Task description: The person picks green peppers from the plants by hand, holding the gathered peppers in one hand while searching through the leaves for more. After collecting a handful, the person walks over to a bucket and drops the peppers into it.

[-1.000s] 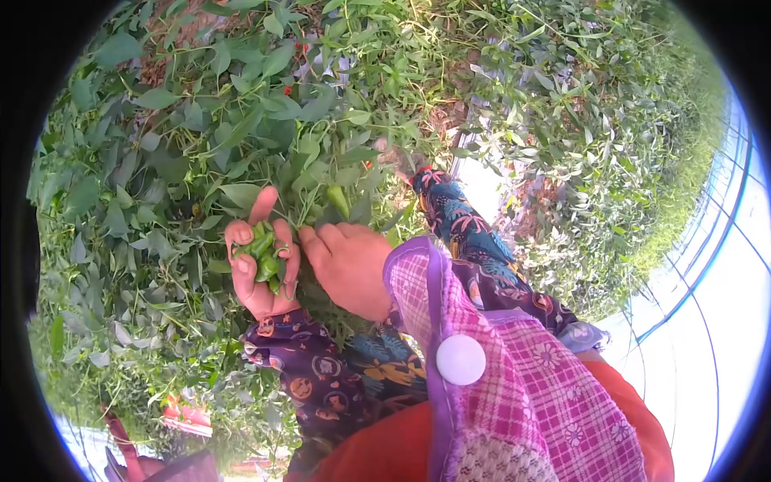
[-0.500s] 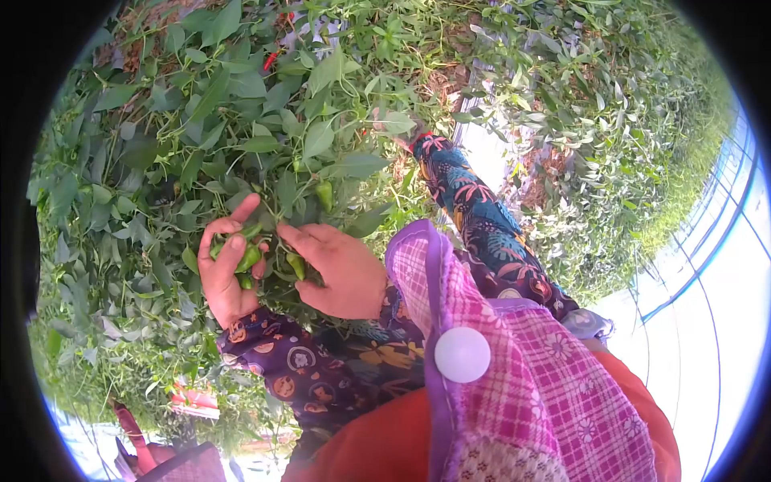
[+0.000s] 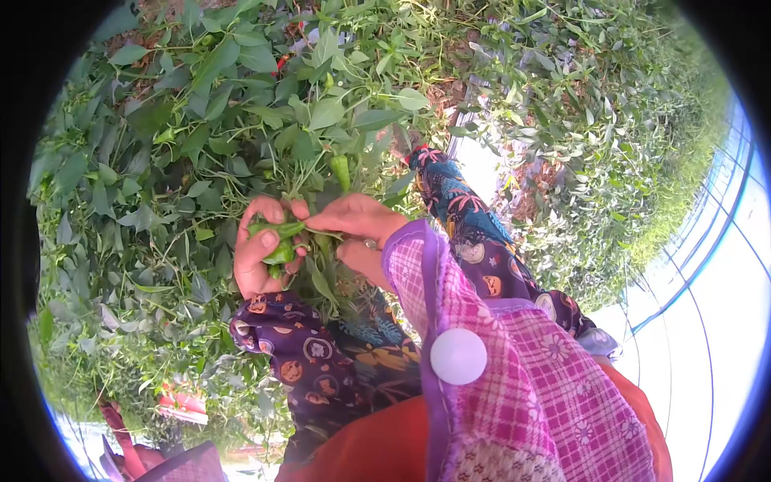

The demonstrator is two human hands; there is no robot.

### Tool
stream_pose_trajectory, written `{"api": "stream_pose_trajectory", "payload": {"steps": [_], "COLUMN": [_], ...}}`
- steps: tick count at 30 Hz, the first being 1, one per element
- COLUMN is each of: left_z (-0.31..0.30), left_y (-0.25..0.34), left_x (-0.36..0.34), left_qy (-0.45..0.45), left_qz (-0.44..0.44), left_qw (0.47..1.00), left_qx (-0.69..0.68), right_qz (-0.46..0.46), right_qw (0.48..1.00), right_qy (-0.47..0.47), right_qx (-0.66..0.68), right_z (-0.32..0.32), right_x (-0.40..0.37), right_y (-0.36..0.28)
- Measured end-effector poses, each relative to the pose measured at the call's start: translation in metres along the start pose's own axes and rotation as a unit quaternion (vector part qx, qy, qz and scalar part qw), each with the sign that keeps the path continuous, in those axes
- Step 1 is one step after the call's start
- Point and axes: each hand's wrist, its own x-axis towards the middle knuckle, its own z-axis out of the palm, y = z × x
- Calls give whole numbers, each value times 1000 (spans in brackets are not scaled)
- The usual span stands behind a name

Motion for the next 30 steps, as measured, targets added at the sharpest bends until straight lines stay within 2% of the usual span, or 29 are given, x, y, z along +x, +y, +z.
{"api": "stream_pose_trajectory", "payload": {"steps": [1,2,3,4,5,6,8,9,12,13,14,16,17,18,19,20,21,22,23,24,25,26,27,29,30], "left_z": [-3,-4,0,0,-1,-2,-2,-2,-5,-4,-3,-3,-6,-9,-12,-16,-24,-41,-58,-57,-54,-50,-46,-52,-54], "left_y": [-3,-4,-7,-6,-6,-5,-5,-5,-9,-10,-11,-13,-13,-14,-13,-16,-23,-32,-41,-32,-33,-36,-38,-39,-40], "left_x": [1,2,3,3,3,2,1,0,1,1,2,2,2,2,3,2,2,0,-2,-8,-8,-6,-5,-5,-5], "left_qy": [-11,-21,6,5,1,-2,2,7,2,1,-9,-21,-15,-8,-51,-51,-62,-10,42,190,192,62,-70,-153,-193], "left_qz": [9,17,50,51,47,43,44,42,58,60,50,44,41,39,35,37,133,201,269,261,263,273,275,267,258], "left_qw": [999,996,997,997,997,996,995,994,987,987,988,988,985,983,963,963,949,933,912,927,926,911,869,831,810], "left_qx": [-40,-80,-57,-58,-68,-78,-89,-100,-147,-149,-149,-149,-166,-182,-263,-263,-280,-298,-309,-192,-190,-303,-406,-464,-491], "right_qz": [65,127,126,146,161,160,127,92,117,178,257,209,208,204,199,199,200,198,162,161,188,214,232,114,35], "right_qw": [980,921,922,942,935,935,957,960,971,969,937,935,936,910,873,873,904,923,918,918,920,922,943,983,975], "right_qy": [122,238,238,279,313,313,206,231,197,157,125,39,39,-32,-103,-105,-8,89,106,106,107,107,87,145,184], "right_qx": [142,279,278,119,-43,-43,-160,-126,-66,66,200,284,281,359,434,433,378,318,346,347,326,306,222,-16,-123], "right_z": [2,4,3,-5,-12,-18,-24,-24,-44,-54,-65,-75,-84,-92,-96,-94,-91,-90,-91,-87,-78,-67,-55,-28,-21], "right_x": [3,7,15,29,40,49,61,64,52,47,45,39,36,35,35,35,33,32,30,27,24,23,25,32,34], "right_y": [-2,-3,-5,-6,-5,1,13,6,-4,-20,-38,-39,-41,-44,-47,-48,-50,-49,-37,-31,-28,-28,-31,-16,-4]}}
